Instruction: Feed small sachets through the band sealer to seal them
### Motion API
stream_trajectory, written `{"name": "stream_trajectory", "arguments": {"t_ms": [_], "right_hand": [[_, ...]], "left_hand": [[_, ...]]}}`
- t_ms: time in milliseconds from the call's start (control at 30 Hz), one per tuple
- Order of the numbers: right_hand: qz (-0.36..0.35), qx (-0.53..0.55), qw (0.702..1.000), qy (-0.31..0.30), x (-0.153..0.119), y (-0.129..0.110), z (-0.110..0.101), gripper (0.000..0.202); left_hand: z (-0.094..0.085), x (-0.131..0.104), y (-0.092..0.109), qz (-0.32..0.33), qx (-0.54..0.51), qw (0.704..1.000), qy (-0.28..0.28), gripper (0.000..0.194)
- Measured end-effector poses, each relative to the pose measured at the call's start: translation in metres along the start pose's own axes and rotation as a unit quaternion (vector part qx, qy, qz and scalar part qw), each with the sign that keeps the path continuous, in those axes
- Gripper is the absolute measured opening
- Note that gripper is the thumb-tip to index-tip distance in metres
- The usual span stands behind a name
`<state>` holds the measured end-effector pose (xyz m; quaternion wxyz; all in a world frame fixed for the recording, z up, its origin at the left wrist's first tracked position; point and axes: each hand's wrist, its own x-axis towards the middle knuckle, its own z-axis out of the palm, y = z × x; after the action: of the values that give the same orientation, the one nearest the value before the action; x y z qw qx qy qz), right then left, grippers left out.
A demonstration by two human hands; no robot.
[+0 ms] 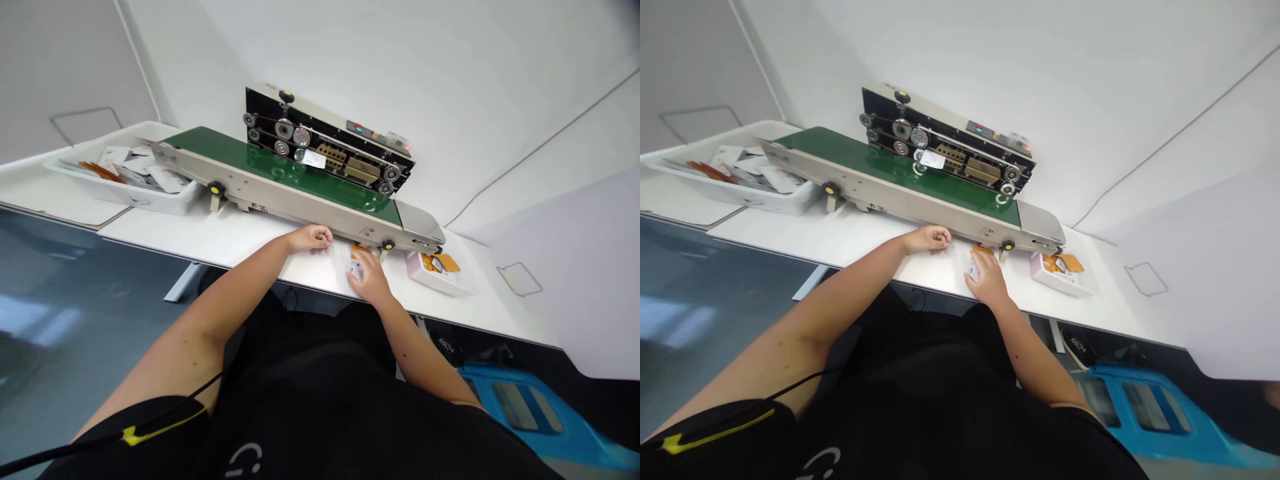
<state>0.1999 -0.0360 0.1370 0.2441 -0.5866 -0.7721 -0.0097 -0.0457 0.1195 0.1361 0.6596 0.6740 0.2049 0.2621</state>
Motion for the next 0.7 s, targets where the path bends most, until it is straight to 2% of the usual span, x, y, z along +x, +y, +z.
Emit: {"name": "stream_trajectory", "arguments": {"t_ms": [100, 233, 300, 500, 600, 700], "right_hand": [[0.026, 0.015, 0.999, -0.036, -0.015, 0.017, 0.005, 0.065], [0.063, 0.031, 0.997, -0.025, -0.024, 0.026, 0.006, 0.041], [0.067, 0.034, 0.997, 0.007, -0.025, 0.026, 0.001, 0.03], [0.139, 0.039, 0.971, 0.19, -0.004, 0.016, -0.027, 0.041], [0.171, 0.149, 0.953, 0.203, 0.016, 0.004, -0.02, 0.035], [0.202, 0.293, 0.92, 0.164, 0.031, -0.012, 0.007, 0.031]], "left_hand": [[-0.001, -0.001, 0.003, -0.001, -0.001, 1.0, 0.003, 0.037], [-0.001, -0.002, 0.005, -0.008, 0.004, 1.0, 0.018, 0.04], [-0.001, -0.002, 0.006, -0.01, 0.008, 1.0, 0.028, 0.042], [-0.005, 0.0, 0.004, -0.002, 0.006, 1.0, 0.025, 0.041], [-0.005, 0.0, 0.003, 0.002, 0.004, 1.0, 0.026, 0.038], [-0.005, -0.001, 0.002, 0.008, 0.011, 1.0, 0.015, 0.038]]}}
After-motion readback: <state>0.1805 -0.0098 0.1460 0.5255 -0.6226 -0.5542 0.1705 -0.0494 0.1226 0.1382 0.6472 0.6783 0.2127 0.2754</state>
